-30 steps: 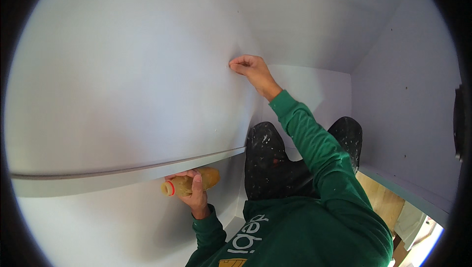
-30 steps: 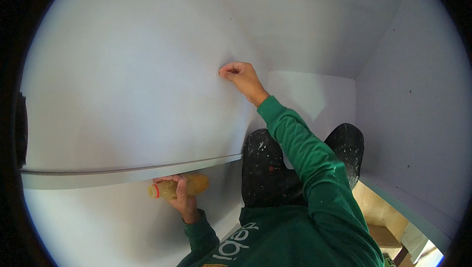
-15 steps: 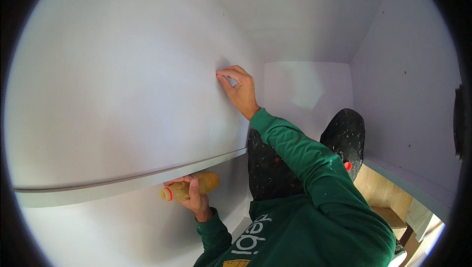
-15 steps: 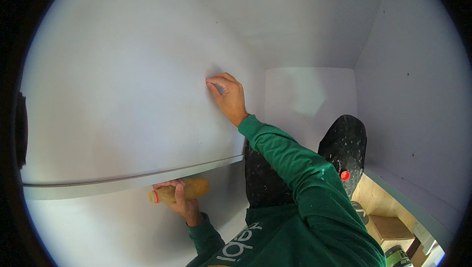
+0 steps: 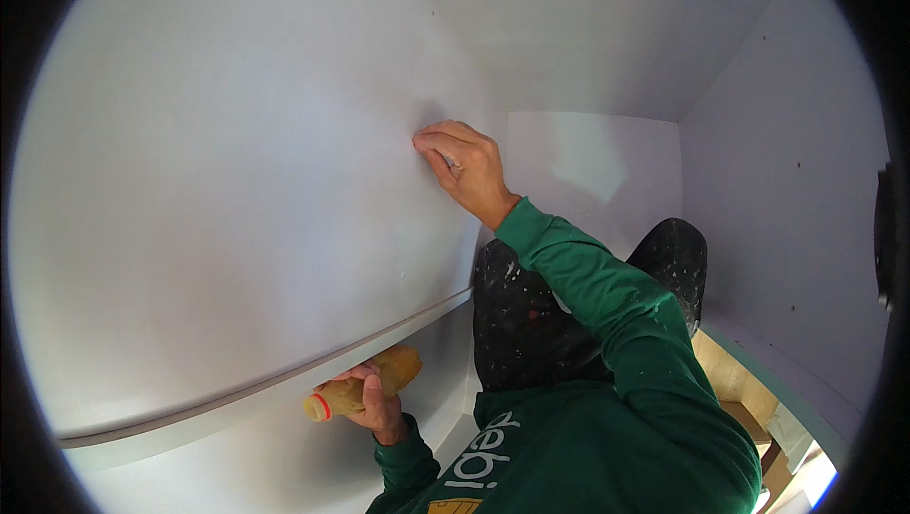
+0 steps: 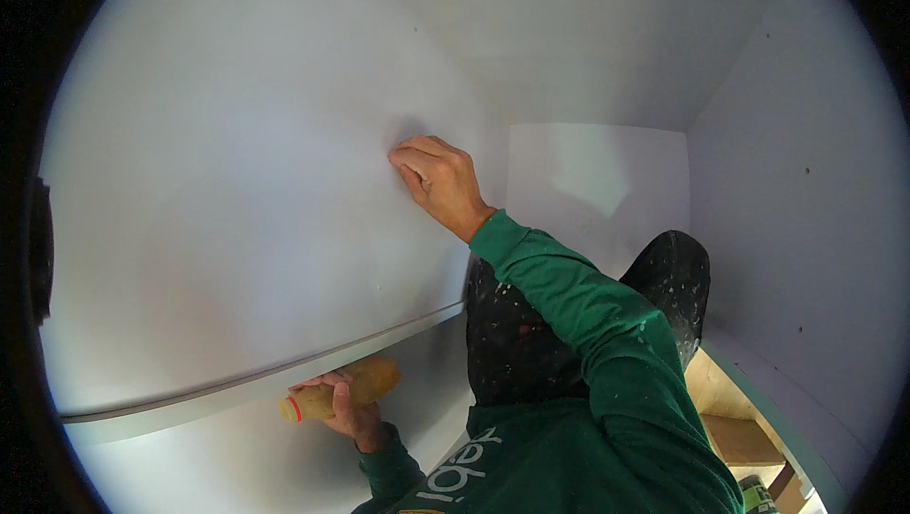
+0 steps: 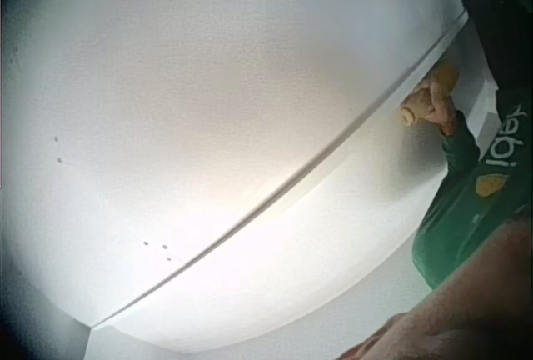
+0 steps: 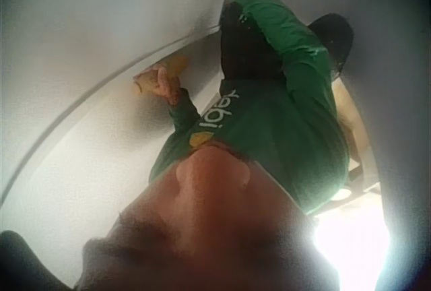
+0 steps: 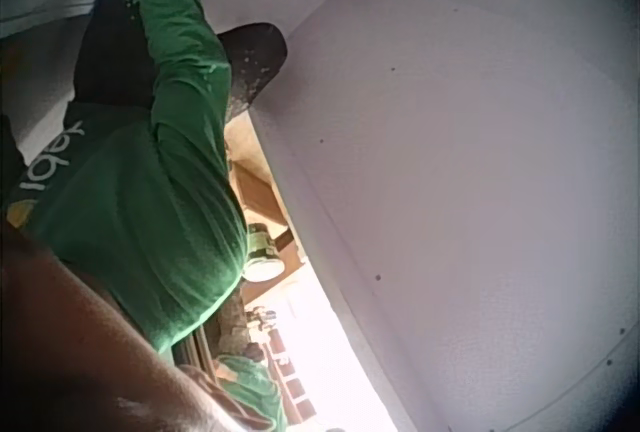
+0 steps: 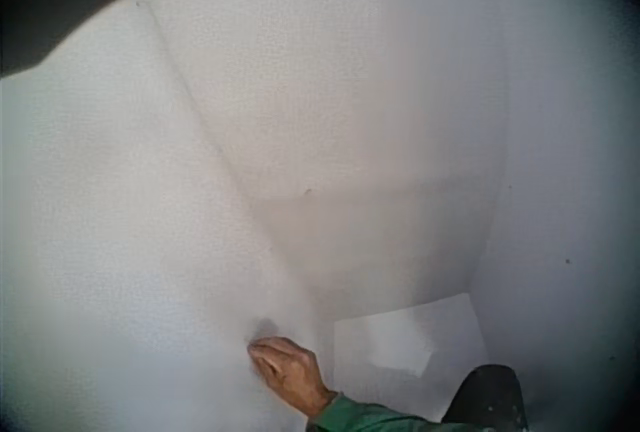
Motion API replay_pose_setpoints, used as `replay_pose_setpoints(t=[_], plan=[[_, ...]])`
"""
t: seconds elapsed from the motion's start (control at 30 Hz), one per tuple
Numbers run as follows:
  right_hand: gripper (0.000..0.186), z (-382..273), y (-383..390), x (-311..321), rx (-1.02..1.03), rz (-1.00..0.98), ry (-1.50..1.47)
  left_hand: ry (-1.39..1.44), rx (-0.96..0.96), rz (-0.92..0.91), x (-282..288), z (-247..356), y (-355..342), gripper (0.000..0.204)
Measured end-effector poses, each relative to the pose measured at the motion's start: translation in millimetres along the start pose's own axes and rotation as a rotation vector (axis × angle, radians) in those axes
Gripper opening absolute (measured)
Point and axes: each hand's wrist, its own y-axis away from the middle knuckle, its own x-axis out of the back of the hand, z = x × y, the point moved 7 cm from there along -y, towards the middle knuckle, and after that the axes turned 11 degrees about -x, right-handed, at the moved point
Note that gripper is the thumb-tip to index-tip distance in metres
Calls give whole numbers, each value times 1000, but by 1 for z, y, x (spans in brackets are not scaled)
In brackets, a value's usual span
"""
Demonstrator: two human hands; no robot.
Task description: The person installs small white plastic fittings into pre-drilled holes on the interior of a white cabinet, then uses a wooden dowel to tap them into place. The person handles a small bottle of yellow liquid, a red cap, and a wooden dowel while working inside the cabinet.
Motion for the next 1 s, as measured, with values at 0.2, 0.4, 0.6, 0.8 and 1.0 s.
replay_pose_setpoints(t=[0.2, 0.4, 0.6, 0.8, 1.0], plan=[[9, 24, -12, -5, -276, -231, -184, 0, 46, 40, -1, -3, 0, 43], [32, 90, -3, -21, -1040, -487, -696, 22, 71, -17, -10, -2, -12, 41], [33, 74, -11, -20, -1019, -634, -470, 10, 75, -29, -8, -1, -9, 40], [30, 76, -20, -20, -978, -656, -371, 0, 74, -27, -8, 0, -8, 40], [25, 67, -32, -17, -865, -650, -341, 0, 48, -28, -7, 0, -9, 37]])
